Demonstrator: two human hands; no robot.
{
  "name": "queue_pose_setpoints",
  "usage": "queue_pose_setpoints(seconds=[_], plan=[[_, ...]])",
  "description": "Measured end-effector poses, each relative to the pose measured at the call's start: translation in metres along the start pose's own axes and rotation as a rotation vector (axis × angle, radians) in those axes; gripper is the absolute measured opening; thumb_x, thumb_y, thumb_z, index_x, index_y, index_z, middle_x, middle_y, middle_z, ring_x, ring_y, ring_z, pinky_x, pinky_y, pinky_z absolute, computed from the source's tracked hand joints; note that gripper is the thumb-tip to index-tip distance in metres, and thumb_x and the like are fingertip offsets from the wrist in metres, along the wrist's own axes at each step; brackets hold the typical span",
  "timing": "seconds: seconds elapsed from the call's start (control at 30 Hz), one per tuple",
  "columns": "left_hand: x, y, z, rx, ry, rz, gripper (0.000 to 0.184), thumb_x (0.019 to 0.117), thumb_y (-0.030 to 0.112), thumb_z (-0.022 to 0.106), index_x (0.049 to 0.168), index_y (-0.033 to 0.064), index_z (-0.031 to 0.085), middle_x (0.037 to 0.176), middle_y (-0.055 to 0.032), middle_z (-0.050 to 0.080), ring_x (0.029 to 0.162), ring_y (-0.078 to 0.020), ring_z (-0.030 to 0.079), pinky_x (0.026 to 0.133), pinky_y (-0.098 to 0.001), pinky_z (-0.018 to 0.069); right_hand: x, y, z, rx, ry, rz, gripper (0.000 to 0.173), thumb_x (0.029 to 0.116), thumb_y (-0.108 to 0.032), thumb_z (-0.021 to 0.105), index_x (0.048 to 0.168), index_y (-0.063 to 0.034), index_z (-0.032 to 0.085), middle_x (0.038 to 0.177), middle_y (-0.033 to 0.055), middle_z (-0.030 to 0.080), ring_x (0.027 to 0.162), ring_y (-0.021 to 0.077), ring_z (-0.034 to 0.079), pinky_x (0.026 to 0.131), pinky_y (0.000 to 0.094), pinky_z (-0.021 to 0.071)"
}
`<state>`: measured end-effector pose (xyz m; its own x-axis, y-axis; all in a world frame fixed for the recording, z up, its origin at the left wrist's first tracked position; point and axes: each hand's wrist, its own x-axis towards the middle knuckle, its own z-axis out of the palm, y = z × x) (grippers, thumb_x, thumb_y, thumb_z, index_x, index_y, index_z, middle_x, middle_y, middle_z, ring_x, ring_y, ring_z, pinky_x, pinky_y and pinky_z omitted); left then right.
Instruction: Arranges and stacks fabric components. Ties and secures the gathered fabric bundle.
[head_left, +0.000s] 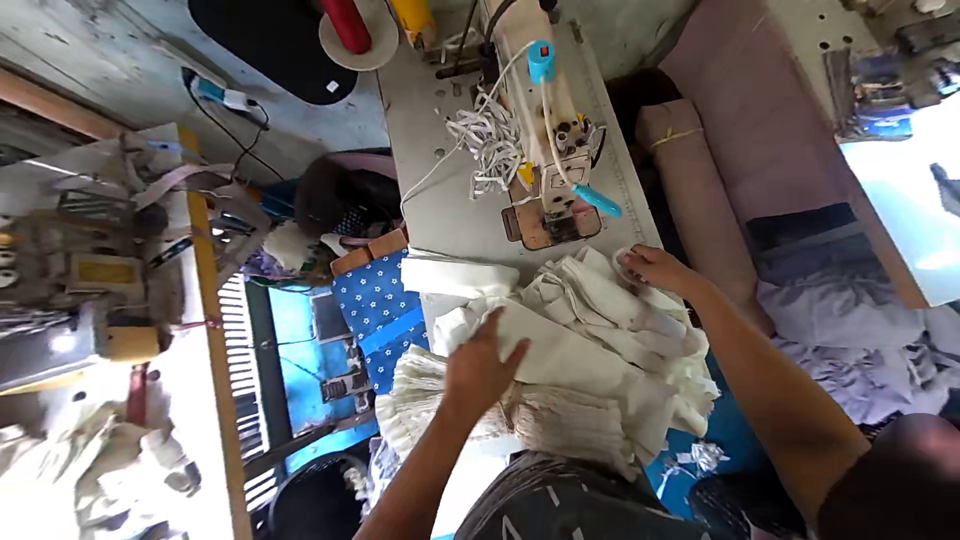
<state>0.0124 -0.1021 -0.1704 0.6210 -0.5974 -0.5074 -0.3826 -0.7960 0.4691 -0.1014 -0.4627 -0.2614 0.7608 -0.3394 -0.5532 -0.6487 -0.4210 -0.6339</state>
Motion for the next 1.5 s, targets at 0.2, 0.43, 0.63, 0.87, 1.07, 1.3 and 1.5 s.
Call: queue_pose_setpoints(seconds=[0.2,0.43,0.63,0.87,1.07,1.3,1.5], plan=[[0.033,-0.034,0.007,-0.144,-0.149,-0.148,0.07,0.102,0.064,0.045,0.134,0.0046,0.062,0.122,-0.0244,0.067,0.118,-0.0418,0.064,0.099,-0.0663,0.0464,-0.012,-0.008,0.035,-0.04,-0.062,0.186,0.061,0.1055,-0.051,0.05,0.133,0.0017,0.061,0.125,0.0303,0.064,0.119,0.0443,0.062,0.104,0.0644,0.0442],[0.013,-0.021,0.035,-0.22,-0.176,-0.179,0.068,0.105,0.063,0.035,0.142,0.0107,0.057,0.125,-0.0224,0.067,0.118,-0.0406,0.064,0.098,-0.0657,0.0474,-0.021,-0.015,0.058,-0.134,0.039,0.099,0.058,0.1054,-0.045,0.053,0.127,0.0079,0.062,0.123,0.0324,0.064,0.121,0.0447,0.06,0.106,0.062,0.0419],[-0.02,-0.009,-0.009,0.045,-0.148,-0.151,0.081,0.1007,0.067,0.044,0.153,0.0045,0.041,0.135,-0.0253,0.06,0.115,-0.0445,0.064,0.094,-0.0631,0.0503,-0.019,-0.009,0.047,0.013,0.09,-0.003,0.049,0.1087,-0.033,0.049,0.133,0.0085,0.057,0.128,0.031,0.061,0.12,0.039,0.06,0.106,0.0534,0.0457],[-0.072,-0.032,-0.033,0.206,-0.507,0.003,0.042,0.106,0.037,0.053,0.107,-0.0018,0.069,0.108,-0.0241,0.069,0.108,-0.0427,0.065,0.091,-0.0643,0.048,-0.014,-0.024,0.03,0.471,0.365,0.017,0.038,0.1128,-0.024,0.029,0.116,0.0042,0.055,0.083,0.0021,0.052,0.069,0.0085,0.053,0.07,0.0297,0.0509],[-0.048,0.041,0.005,0.029,-0.402,0.392,0.035,0.1079,0.025,0.049,0.104,-0.0043,0.068,0.101,-0.0241,0.069,0.102,-0.0418,0.067,0.087,-0.0616,0.05,-0.027,-0.116,0.047,0.717,0.343,-0.261,0.031,0.1118,-0.029,0.029,0.106,-0.0107,0.053,0.063,-0.0085,0.043,0.048,0.0023,0.04,0.047,0.0219,0.0402],[-0.057,0.065,0.052,-0.227,-0.447,0.486,0.036,0.1069,0.022,0.05,0.101,-0.0073,0.069,0.098,-0.0249,0.069,0.1,-0.0409,0.067,0.089,-0.059,0.0506,-0.14,-0.123,0.114,0.973,0.269,-0.406,0.038,0.1064,-0.015,0.032,0.077,-0.0215,0.054,0.063,-0.0157,0.048,0.056,-0.0036,0.043,0.055,0.0154,0.0391],[-0.062,0.061,0.061,-0.274,-0.436,0.289,0.033,0.0989,0.025,0.061,0.112,-0.0047,0.067,0.11,-0.0261,0.068,0.109,-0.0433,0.065,0.091,-0.0641,0.049,-0.177,-0.134,0.138,0.651,0.146,-0.434,0.029,0.1054,-0.013,0.04,0.086,-0.0079,0.061,0.072,-0.0129,0.048,0.066,-0.0057,0.045,0.066,0.0155,0.0411]])
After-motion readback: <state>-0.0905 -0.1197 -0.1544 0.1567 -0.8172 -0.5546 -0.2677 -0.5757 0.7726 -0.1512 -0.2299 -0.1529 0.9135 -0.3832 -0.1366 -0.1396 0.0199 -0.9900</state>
